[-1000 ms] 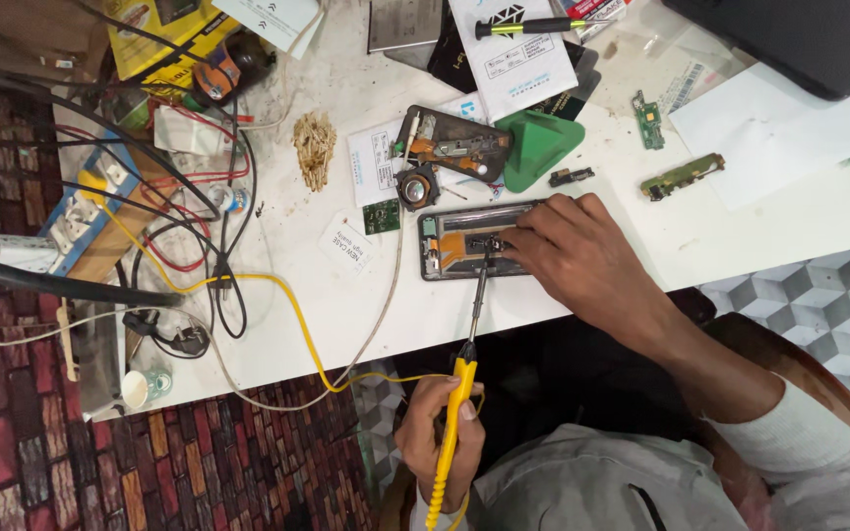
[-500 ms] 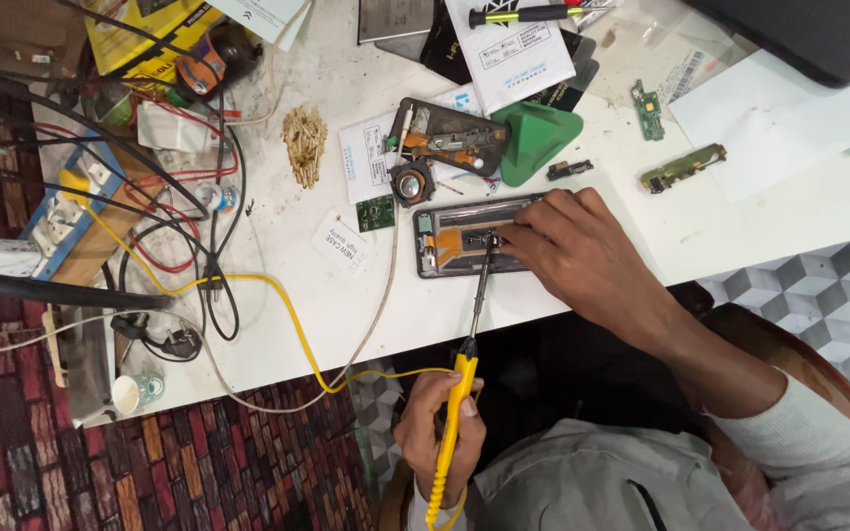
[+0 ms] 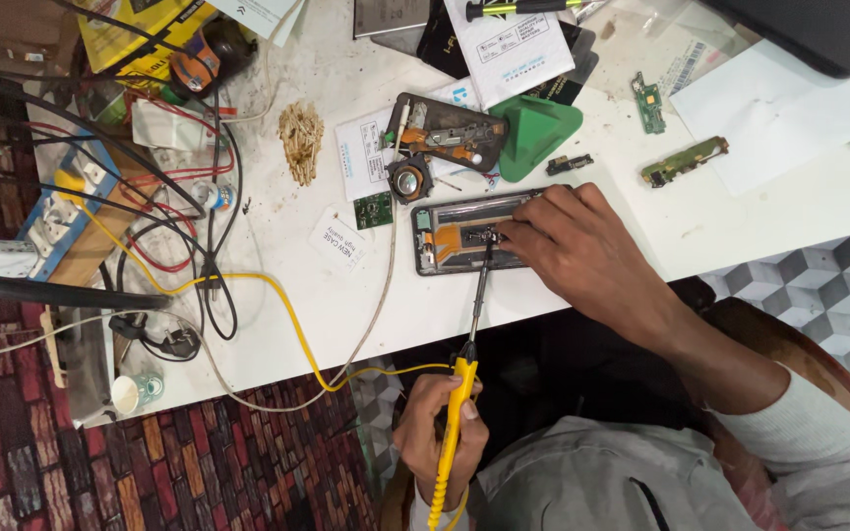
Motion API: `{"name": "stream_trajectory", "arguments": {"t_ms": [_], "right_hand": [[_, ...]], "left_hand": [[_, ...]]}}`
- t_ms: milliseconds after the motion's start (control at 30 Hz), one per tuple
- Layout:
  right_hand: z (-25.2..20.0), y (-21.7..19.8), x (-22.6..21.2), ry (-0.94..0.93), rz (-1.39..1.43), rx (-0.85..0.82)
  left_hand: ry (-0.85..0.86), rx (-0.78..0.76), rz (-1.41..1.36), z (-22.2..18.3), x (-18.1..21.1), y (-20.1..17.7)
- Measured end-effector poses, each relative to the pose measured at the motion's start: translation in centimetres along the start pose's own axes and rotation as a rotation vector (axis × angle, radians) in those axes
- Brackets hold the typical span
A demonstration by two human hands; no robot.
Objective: The person uses a soldering iron to heat and remove small electronic components from a disassembled mobile phone chassis. They place the removed parts on the workbench and continue soldering different areas of the internal circuitry.
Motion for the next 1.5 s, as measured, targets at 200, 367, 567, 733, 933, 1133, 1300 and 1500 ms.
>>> {"name": "stream_trajectory", "arguments": {"t_ms": [200,367,567,733,933,1133,1300,1500], "right_hand": [[-0.06,0.0,-0.03,0.005,-0.011,-0.01],[0.04,-0.12,-0.08,0.002,-0.002,-0.011],[0.01,-0.01,0.0,0.008,-0.009,-0.013],[0.03,0.06,0.02,0.016,0.012,0.013],[0.05,0.0,-0.02,0.022,0.015,0.016],[0.06,0.04,-0.13,0.028,-0.003,0.003],[0.1,0.0,-0.18,0.025,-0.011,0.005],[0.07,0.09,-0.15,0.03,0.003,0.009]], "left_hand": [[-0.013,0.003,0.005,0.2,0.03,0.38],[0.008,-0.002,0.015,0.26,-0.12,0.44],[-0.031,0.069,0.007,-0.33,-0.66,0.09],[-0.034,0.058,0.007,-0.61,-0.62,0.15],[-0.02,0.037,0.004,-0.33,-0.23,0.35],[-0.011,0.043,0.022,-0.1,-0.12,0.25],[-0.053,0.046,0.042,-0.14,-0.38,0.1],[-0.038,0.044,0.033,-0.18,-0.2,0.28]]}}
Point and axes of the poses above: each hand's wrist, its own z-axis towards the middle knuckle, its own y-axis out of the palm, x = y × z, the point moved 6 cm from there along z, towards the middle knuckle, and after that the axes turned 10 degrees about z, right-handed, at the moved point
